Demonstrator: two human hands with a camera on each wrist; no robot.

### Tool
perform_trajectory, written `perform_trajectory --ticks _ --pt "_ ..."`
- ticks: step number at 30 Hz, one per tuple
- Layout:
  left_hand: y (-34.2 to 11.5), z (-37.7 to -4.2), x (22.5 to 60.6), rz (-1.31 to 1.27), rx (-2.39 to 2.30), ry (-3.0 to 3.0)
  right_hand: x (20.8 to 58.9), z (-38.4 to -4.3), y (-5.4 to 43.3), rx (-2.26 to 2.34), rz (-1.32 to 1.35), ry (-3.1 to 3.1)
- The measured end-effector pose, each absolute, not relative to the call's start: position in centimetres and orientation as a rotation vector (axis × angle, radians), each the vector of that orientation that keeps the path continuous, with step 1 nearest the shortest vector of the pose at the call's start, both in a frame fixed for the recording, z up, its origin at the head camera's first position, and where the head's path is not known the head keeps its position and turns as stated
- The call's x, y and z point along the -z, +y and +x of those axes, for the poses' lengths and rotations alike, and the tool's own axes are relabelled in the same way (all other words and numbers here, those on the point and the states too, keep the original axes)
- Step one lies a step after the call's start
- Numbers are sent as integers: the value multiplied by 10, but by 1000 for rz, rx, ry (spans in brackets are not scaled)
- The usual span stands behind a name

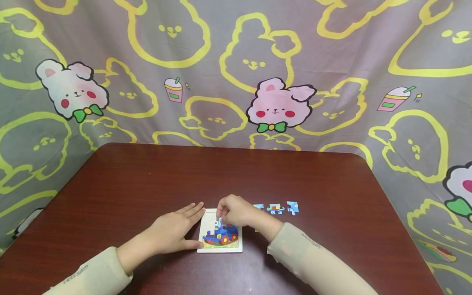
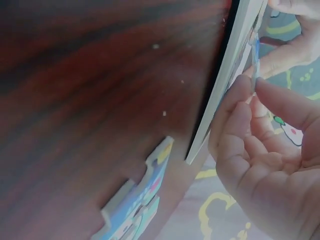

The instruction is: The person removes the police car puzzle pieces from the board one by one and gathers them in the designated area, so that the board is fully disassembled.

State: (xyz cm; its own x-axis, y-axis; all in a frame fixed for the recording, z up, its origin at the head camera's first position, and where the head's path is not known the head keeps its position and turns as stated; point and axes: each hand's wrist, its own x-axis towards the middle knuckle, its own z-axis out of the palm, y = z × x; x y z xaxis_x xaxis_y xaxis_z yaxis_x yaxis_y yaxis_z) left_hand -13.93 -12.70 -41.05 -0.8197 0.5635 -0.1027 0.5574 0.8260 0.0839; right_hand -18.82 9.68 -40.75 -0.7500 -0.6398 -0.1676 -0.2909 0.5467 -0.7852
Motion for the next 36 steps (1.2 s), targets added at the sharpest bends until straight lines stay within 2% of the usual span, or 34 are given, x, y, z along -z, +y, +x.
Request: perform_trajectory --ticks 17,36 --pt "-128 -141 411 886 -61 2880 404 -190 97 1134 -684 2275" --pt "-128 -139 410 880 -71 2875 400 -187 141 1245 -669 2265"
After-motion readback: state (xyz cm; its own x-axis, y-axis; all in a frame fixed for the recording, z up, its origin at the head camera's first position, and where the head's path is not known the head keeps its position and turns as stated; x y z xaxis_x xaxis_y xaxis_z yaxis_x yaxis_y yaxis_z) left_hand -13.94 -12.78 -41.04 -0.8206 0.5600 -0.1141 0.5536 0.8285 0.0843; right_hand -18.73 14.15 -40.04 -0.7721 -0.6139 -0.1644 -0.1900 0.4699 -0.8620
